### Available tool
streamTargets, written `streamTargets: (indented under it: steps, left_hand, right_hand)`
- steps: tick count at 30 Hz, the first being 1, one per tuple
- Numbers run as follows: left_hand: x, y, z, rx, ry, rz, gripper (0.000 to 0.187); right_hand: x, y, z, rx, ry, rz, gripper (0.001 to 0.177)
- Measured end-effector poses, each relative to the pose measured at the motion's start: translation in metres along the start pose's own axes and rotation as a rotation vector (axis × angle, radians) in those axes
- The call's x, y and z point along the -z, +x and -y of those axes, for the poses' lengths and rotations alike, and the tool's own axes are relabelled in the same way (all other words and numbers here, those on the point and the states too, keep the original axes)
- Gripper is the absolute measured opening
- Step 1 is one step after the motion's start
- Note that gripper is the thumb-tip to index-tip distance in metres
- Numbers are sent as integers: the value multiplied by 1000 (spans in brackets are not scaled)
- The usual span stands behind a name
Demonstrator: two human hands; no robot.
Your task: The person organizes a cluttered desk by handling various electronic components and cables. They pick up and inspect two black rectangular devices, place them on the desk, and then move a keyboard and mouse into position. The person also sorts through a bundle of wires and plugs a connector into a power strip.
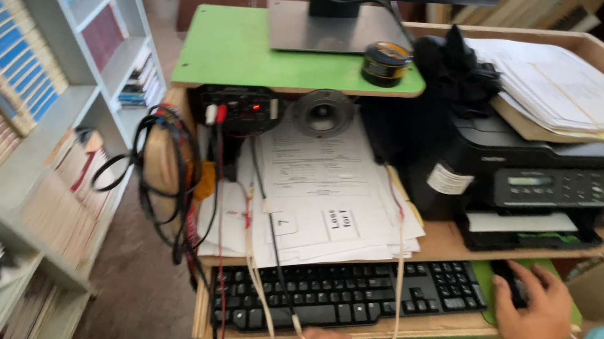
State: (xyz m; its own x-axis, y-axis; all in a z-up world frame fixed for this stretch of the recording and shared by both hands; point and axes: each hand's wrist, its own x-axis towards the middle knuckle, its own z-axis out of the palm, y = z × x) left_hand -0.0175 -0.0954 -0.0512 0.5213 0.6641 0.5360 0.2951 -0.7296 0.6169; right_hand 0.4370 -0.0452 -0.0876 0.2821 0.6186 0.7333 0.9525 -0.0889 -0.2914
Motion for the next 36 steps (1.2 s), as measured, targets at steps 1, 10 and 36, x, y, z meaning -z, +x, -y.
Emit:
streamTargets:
  steps: [1, 10, 36]
  left_hand:
    - [16, 8, -6, 11, -10, -121, 31]
    - [166, 61, -19, -20, 411, -576, 13]
    - [303, 189, 68, -16, 499, -690, 37]
  right_hand:
    - [0, -1, -2, 37, -28, -72, 41]
    - [-21, -13, -24, 117, -129, -200, 59]
    - [-129, 139, 522, -824, 1610, 730, 16]
